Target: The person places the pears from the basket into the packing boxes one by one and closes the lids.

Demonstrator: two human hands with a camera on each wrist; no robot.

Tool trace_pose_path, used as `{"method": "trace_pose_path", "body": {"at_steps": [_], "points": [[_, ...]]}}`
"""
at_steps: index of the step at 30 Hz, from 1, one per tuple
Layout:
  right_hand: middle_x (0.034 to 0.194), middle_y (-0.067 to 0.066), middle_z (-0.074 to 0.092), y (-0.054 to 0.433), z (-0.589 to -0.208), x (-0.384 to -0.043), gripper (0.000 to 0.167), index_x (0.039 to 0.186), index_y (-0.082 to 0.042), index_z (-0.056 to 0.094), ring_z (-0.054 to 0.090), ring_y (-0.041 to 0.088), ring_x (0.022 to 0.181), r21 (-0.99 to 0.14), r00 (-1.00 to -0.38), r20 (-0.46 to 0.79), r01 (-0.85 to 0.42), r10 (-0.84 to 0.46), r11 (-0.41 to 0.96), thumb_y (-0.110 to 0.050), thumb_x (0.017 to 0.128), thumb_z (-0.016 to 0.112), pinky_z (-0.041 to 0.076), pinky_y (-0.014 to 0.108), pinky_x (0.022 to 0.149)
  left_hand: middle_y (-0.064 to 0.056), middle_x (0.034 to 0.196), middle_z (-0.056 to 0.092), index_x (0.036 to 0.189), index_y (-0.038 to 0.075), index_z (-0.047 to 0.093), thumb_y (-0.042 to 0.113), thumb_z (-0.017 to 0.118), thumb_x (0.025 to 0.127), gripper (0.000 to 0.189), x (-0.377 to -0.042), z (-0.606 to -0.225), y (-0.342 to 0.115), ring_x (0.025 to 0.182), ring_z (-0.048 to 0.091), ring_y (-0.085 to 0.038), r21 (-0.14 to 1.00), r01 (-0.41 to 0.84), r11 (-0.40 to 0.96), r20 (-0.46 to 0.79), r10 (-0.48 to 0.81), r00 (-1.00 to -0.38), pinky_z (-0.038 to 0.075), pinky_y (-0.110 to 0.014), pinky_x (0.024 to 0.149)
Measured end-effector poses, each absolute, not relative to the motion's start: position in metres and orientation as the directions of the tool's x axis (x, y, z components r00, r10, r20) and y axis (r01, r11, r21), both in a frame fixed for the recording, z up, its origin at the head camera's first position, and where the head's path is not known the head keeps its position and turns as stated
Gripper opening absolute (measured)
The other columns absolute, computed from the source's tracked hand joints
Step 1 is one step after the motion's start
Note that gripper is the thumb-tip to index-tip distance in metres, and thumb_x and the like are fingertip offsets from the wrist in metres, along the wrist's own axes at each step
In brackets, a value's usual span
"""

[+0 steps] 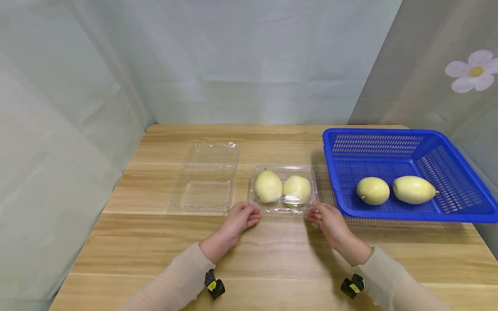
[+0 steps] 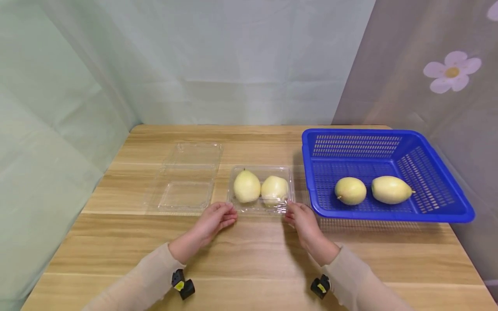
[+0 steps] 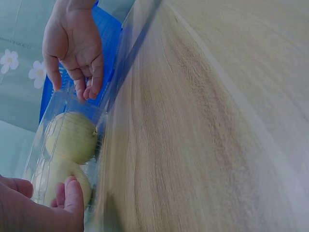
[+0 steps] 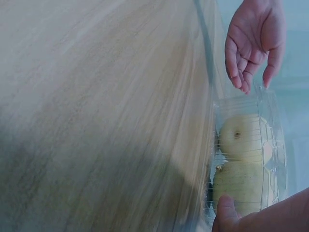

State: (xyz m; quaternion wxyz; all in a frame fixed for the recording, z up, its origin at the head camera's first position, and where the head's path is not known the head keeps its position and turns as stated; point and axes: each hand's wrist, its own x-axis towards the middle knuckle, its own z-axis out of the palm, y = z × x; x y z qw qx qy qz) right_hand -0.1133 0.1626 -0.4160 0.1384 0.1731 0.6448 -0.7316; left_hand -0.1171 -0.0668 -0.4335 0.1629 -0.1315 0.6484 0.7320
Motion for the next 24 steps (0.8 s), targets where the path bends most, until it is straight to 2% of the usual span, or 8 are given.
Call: {"method": "trace_pose_path", "body": {"at_steps": [5, 11, 17, 24], "points": [[0.091, 0.003, 0.049, 0.1629, -0.4172, -0.1122, 0.038, 0.125, 0.015, 0.035, 0.056, 0.005, 0.079, -0.900, -0.907, -0.421, 0.413, 0.027, -0.136, -0.015, 0.101, 0.041, 0.052, 0.016, 0.080, -0.015, 0.095, 0.060, 0.106, -0.011, 0.047, 0.007, 0.045, 0.099, 0.019, -0.1185, -0.4346, -0.0659, 0.080, 0.061, -0.014, 0.905, -0.409, -0.113, -0.404, 0.067, -0.912, 0.056, -0.034, 0.089], [0.089, -0.001, 0.055, 0.1636, -0.4214, -0.1113, 0.036, 0.126, 0.018, 0.036, 0.057, 0.003, 0.081, -0.907, -0.913, -0.404, 0.394, 0.048, -0.149, -0.005, 0.098, 0.039, 0.053, 0.016, 0.082, -0.014, 0.094, 0.060, 0.106, -0.010, 0.048, 0.009, 0.045, 0.099, 0.020, -0.1187, -0.4345, -0.0651, 0.079, 0.060, -0.013, 0.904, -0.411, -0.117, -0.406, 0.060, -0.912, 0.056, -0.033, 0.088], [0.083, -0.003, 0.058, 0.1653, -0.4233, -0.1119, 0.024, 0.116, 0.010, 0.043, 0.059, 0.003, 0.076, -0.907, -0.910, -0.407, 0.393, 0.075, -0.152, -0.005, 0.098, 0.042, 0.054, 0.016, 0.076, -0.016, 0.095, 0.063, 0.106, -0.010, 0.050, 0.009, 0.046, 0.099, 0.020, -0.1211, -0.4367, -0.0661, 0.077, 0.062, -0.012, 0.905, -0.413, -0.107, -0.408, 0.062, -0.911, 0.057, -0.031, 0.085], [0.077, -0.001, 0.061, 0.1715, -0.4217, -0.1153, 0.013, 0.106, 0.004, 0.046, 0.062, 0.007, 0.071, -0.870, -0.890, -0.456, 0.448, -0.008, -0.206, -0.006, 0.099, 0.041, 0.057, 0.019, 0.072, -0.013, 0.087, 0.067, 0.102, -0.008, 0.054, 0.008, 0.049, 0.097, 0.018, -0.1231, -0.4355, -0.0684, 0.072, 0.063, -0.011, 0.898, -0.431, -0.086, -0.427, 0.059, -0.902, 0.059, -0.029, 0.078]]}}
